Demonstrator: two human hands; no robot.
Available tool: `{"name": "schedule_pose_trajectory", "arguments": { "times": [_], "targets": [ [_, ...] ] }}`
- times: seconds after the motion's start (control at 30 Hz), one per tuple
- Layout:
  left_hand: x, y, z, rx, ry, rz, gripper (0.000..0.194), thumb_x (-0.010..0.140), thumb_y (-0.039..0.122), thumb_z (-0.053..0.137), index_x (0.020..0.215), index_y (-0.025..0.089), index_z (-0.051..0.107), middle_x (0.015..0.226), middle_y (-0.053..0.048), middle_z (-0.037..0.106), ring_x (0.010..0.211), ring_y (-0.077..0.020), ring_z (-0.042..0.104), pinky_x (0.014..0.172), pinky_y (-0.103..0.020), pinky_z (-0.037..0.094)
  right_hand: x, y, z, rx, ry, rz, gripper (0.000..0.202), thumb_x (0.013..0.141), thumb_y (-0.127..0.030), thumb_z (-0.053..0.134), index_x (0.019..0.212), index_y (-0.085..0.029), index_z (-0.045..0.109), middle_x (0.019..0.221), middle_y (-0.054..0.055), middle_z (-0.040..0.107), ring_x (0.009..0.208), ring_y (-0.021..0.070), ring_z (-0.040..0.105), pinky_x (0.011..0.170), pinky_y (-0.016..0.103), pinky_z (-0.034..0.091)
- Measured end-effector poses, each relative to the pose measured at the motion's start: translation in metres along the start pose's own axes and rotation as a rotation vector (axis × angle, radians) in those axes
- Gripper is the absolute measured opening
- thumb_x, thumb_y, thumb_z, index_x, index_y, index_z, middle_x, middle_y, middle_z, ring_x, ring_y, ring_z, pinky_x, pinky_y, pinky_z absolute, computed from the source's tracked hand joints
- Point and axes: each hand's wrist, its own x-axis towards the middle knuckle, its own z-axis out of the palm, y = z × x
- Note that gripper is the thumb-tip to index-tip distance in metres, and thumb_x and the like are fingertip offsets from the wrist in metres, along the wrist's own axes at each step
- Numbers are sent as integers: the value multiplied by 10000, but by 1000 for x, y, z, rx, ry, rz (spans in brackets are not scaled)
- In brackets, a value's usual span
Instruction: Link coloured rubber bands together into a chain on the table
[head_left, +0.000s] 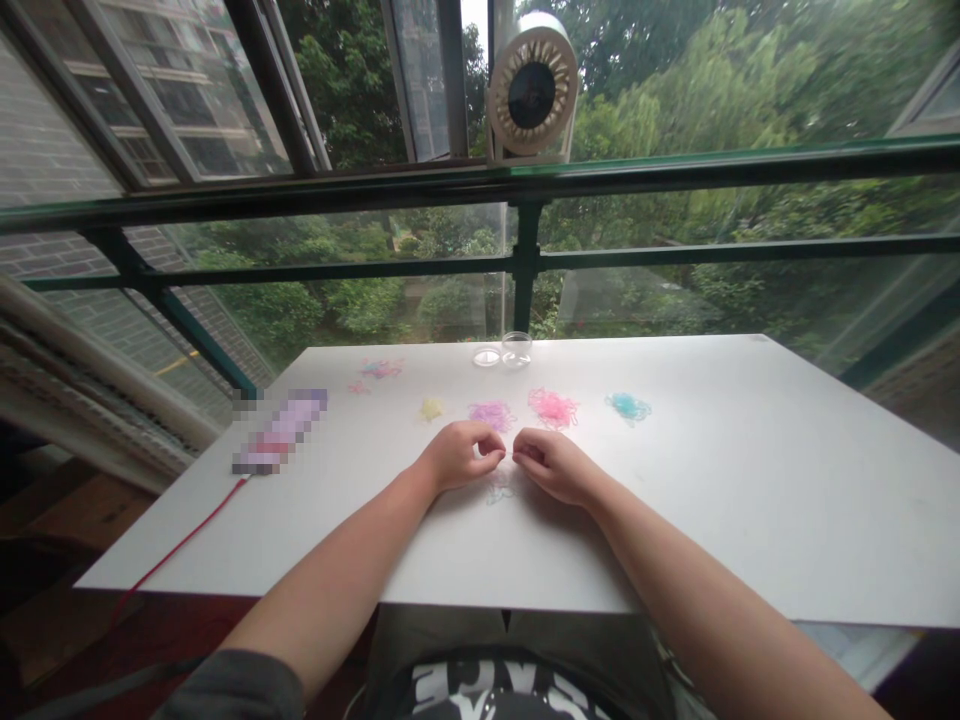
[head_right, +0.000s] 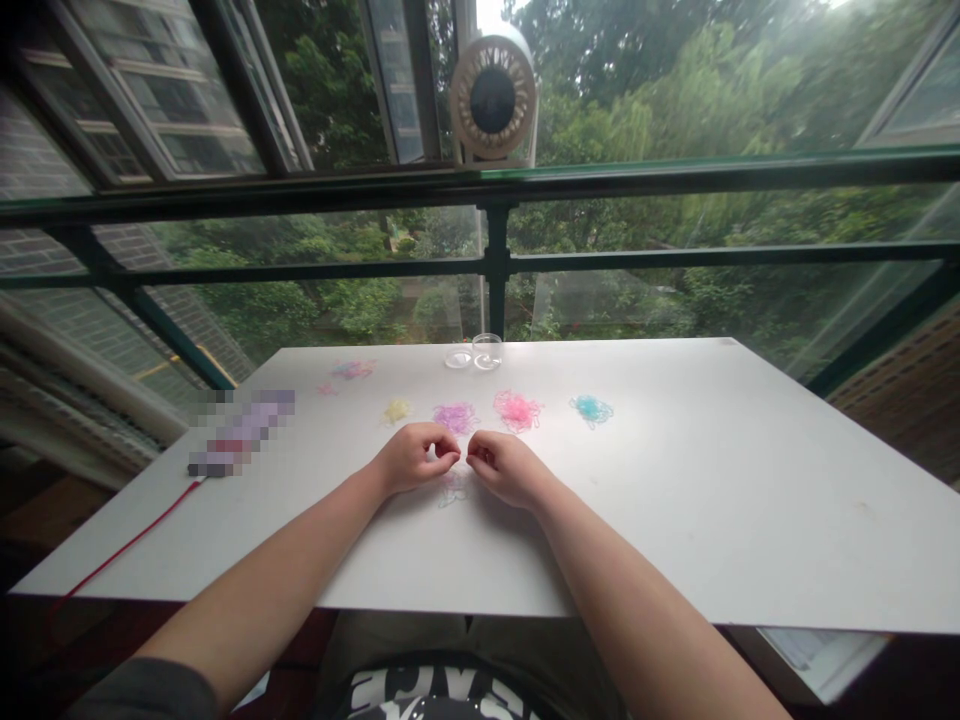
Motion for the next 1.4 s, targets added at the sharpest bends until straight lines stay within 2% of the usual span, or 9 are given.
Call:
{"name": "schedule_pose_trajectory", "arguments": {
  "times": [0.13,0.23,0.4,0.5,0.6,0.83,1.17,1.3,1.4],
  "targets": [
    [0,-4,-4,-5,15,-12,110,711,202,540,723,158,640,674,-18,629,619,-102,543,640,-219,426,-1,2,-1,-24,0,12,68,745,-148,460,715,-165,519,580,-37,474,534,84,406,516,197,306],
    [-1,-15,-16,27,88,-61,135,723,233,535,751,157,643,702,-23,636,648,-109,549,657,-220,428,-1,4,0,-92,8,26,59,733,-151,489,745,-166,544,625,-20,512,554,90,432,523,202,310],
    [-7,-49,-43,162,314,-297,182,730,296,529,777,168,651,771,-28,653,715,-133,567,689,-231,430,-1,4,4,-198,-14,-14,127,711,-208,568,830,-178,600,701,2,536,613,103,465,588,219,347],
    [-13,-67,-53,230,371,-412,190,714,304,540,770,165,657,789,-39,661,738,-151,573,698,-246,433,0,4,7,-223,-21,-9,112,734,-176,532,799,-187,622,716,12,537,619,103,477,595,219,361],
    [-17,-76,-54,240,372,-486,195,705,309,544,762,166,664,781,-44,666,723,-159,579,673,-253,441,-1,6,9,-218,-26,-5,121,739,-161,514,771,-192,627,719,15,543,616,109,494,589,223,374],
    [-20,-81,-49,237,376,-486,182,699,297,554,758,178,679,740,-39,665,665,-153,570,601,-243,425,0,9,10,-217,-25,-19,129,751,-156,482,720,-192,602,736,22,559,645,127,521,592,230,392],
    [-19,-81,-47,207,350,-511,167,703,298,572,773,182,669,766,-36,667,683,-151,572,626,-248,431,0,5,9,-262,-37,-40,123,765,-146,446,724,-187,555,757,28,563,679,142,524,619,244,390],
    [-17,-80,-47,203,413,-511,174,702,285,578,804,171,660,801,-44,661,702,-151,569,653,-257,445,-1,7,9,-281,-40,-48,122,779,-151,422,732,-188,528,774,32,562,698,149,524,633,257,392],
    [-14,-74,-46,186,497,-457,165,713,246,564,825,155,644,814,-48,653,716,-141,569,680,-253,458,-2,11,10,-287,-31,-52,114,788,-163,403,744,-189,504,773,32,556,694,152,520,628,265,392]
  ]
}}
